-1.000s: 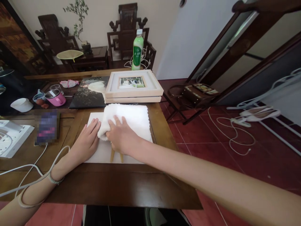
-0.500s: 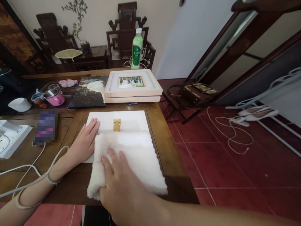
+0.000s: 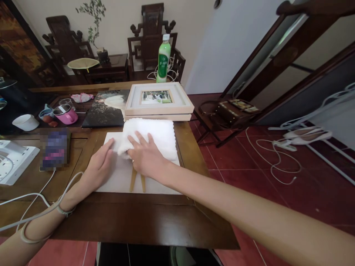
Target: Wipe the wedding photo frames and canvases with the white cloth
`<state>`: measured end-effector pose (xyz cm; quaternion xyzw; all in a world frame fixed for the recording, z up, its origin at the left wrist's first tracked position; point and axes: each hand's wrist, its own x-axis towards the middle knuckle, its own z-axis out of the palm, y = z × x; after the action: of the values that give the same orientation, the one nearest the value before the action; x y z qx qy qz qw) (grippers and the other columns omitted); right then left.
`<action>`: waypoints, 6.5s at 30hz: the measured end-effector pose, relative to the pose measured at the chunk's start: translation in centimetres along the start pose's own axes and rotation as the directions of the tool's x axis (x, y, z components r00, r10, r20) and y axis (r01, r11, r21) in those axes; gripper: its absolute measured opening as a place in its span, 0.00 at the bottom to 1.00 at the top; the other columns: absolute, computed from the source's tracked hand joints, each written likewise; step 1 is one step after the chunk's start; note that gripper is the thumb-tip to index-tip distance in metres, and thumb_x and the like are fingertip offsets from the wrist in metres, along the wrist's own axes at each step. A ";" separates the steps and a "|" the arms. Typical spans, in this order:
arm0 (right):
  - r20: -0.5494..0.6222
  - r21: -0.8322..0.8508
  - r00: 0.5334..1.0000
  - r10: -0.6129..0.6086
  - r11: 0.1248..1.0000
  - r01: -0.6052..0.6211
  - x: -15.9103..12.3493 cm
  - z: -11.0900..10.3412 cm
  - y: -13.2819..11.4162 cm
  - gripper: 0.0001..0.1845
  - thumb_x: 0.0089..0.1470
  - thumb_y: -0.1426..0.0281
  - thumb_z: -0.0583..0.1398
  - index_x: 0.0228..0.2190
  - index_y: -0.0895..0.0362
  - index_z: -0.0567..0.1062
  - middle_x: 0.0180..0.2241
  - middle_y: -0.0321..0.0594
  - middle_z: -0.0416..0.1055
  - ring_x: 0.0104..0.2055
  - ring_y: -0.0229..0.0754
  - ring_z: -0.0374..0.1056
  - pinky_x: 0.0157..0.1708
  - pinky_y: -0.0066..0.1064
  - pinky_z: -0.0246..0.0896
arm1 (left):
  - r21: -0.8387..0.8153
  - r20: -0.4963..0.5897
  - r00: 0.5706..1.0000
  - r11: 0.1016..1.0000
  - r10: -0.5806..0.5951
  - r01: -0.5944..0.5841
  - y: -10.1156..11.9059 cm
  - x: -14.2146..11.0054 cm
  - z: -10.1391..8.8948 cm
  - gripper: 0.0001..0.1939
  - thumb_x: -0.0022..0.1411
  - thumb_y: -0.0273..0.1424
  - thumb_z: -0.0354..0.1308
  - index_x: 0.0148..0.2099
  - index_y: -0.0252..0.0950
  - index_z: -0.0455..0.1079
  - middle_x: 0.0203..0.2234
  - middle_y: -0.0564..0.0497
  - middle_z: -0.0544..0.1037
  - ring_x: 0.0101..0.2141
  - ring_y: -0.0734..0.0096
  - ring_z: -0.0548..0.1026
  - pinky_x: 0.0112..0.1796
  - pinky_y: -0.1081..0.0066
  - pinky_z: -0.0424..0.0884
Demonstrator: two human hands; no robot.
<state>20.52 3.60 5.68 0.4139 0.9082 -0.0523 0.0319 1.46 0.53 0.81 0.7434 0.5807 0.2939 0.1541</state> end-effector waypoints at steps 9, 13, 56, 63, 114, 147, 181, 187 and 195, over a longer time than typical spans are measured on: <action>-0.025 0.013 0.940 -0.339 0.940 0.340 -3.0 1.3 -4.7 0.15 0.60 0.72 0.56 0.41 0.60 0.82 0.67 0.58 0.50 0.68 0.73 0.40 0.60 0.74 0.38 | -0.333 -0.219 0.968 0.942 -0.122 0.043 0.7 0.4 -0.6 0.27 0.73 0.41 0.39 0.66 0.32 0.60 0.65 0.41 0.63 0.65 0.60 0.60 0.65 0.56 0.54; -0.103 0.101 0.867 -0.488 0.862 0.497 -7.4 1.4 -6.2 0.15 0.59 0.70 0.56 0.32 0.59 0.83 0.64 0.58 0.57 0.66 0.73 0.47 0.59 0.74 0.41 | -0.351 -0.221 0.967 0.935 -0.126 0.042 0.7 0.5 -0.8 0.28 0.73 0.42 0.38 0.65 0.31 0.61 0.64 0.40 0.64 0.64 0.59 0.62 0.64 0.56 0.56; 0.004 0.144 0.994 0.105 0.984 -0.105 -2.2 -1.1 8.9 0.15 0.51 0.78 0.51 0.33 0.59 0.77 0.38 0.49 0.77 0.47 0.56 0.70 0.44 0.40 0.62 | 0.266 0.206 0.969 0.945 0.136 -0.189 0.5 -0.5 -0.2 0.23 0.71 0.31 0.41 0.65 0.32 0.58 0.65 0.35 0.61 0.67 0.54 0.55 0.62 0.40 0.50; -0.131 0.074 0.987 -0.089 0.992 0.099 -4.2 1.3 7.5 0.20 0.48 0.82 0.53 0.39 0.63 0.79 0.64 0.57 0.58 0.69 0.59 0.48 0.63 0.60 0.48 | 0.256 0.185 0.973 0.949 0.142 -0.187 0.6 -0.5 -0.1 0.22 0.71 0.31 0.42 0.64 0.35 0.59 0.65 0.37 0.63 0.66 0.54 0.56 0.62 0.41 0.51; -0.493 0.051 0.822 -0.283 0.934 0.353 -14.9 5.5 1.2 0.14 0.42 0.80 0.54 0.14 0.56 0.71 0.59 0.54 0.67 0.67 0.59 0.51 0.66 0.56 0.46 | 0.319 0.218 0.965 0.924 0.143 -0.209 0.8 -0.4 -0.1 0.23 0.72 0.31 0.40 0.65 0.33 0.57 0.66 0.37 0.61 0.67 0.54 0.55 0.62 0.41 0.52; -0.451 -0.044 0.830 -0.329 0.937 0.347 -15.4 5.2 -1.1 0.10 0.41 0.78 0.59 0.14 0.55 0.73 0.57 0.55 0.70 0.66 0.63 0.52 0.64 0.52 0.54 | 0.328 0.230 0.963 0.921 0.140 -0.213 0.8 -0.4 -0.1 0.22 0.72 0.31 0.39 0.65 0.33 0.57 0.66 0.37 0.60 0.67 0.54 0.55 0.62 0.42 0.52; -0.399 -0.063 0.834 -0.381 0.919 0.390 -10.9 4.1 -2.1 0.07 0.43 0.74 0.60 0.23 0.63 0.80 0.57 0.70 0.65 0.60 0.76 0.59 0.57 0.63 0.58 | 0.331 0.246 0.959 0.918 0.138 -0.217 0.9 -0.3 -0.2 0.23 0.72 0.32 0.39 0.65 0.31 0.57 0.66 0.36 0.60 0.67 0.53 0.55 0.62 0.41 0.52; -0.408 -0.084 0.818 -0.406 0.909 0.409 -10.2 3.9 -1.3 0.06 0.44 0.75 0.61 0.22 0.62 0.79 0.57 0.67 0.66 0.59 0.73 0.61 0.58 0.60 0.60 | 0.344 0.249 0.959 0.913 0.135 -0.218 0.9 -0.3 -0.3 0.23 0.73 0.32 0.40 0.65 0.30 0.57 0.66 0.35 0.59 0.67 0.55 0.55 0.63 0.42 0.51; -0.352 -0.071 0.859 -0.372 0.926 0.371 -7.5 4.2 0.4 0.09 0.44 0.77 0.60 0.28 0.64 0.81 0.60 0.69 0.61 0.64 0.70 0.55 0.61 0.60 0.53 | 0.351 0.247 0.958 0.908 0.145 -0.228 0.8 -0.3 -0.2 0.24 0.73 0.33 0.39 0.65 0.30 0.57 0.66 0.35 0.60 0.67 0.54 0.55 0.62 0.42 0.52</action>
<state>25.75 -2.25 2.21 0.2336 0.9613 0.0195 -0.1448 1.90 -0.01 1.34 0.8388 0.5318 0.1084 0.0419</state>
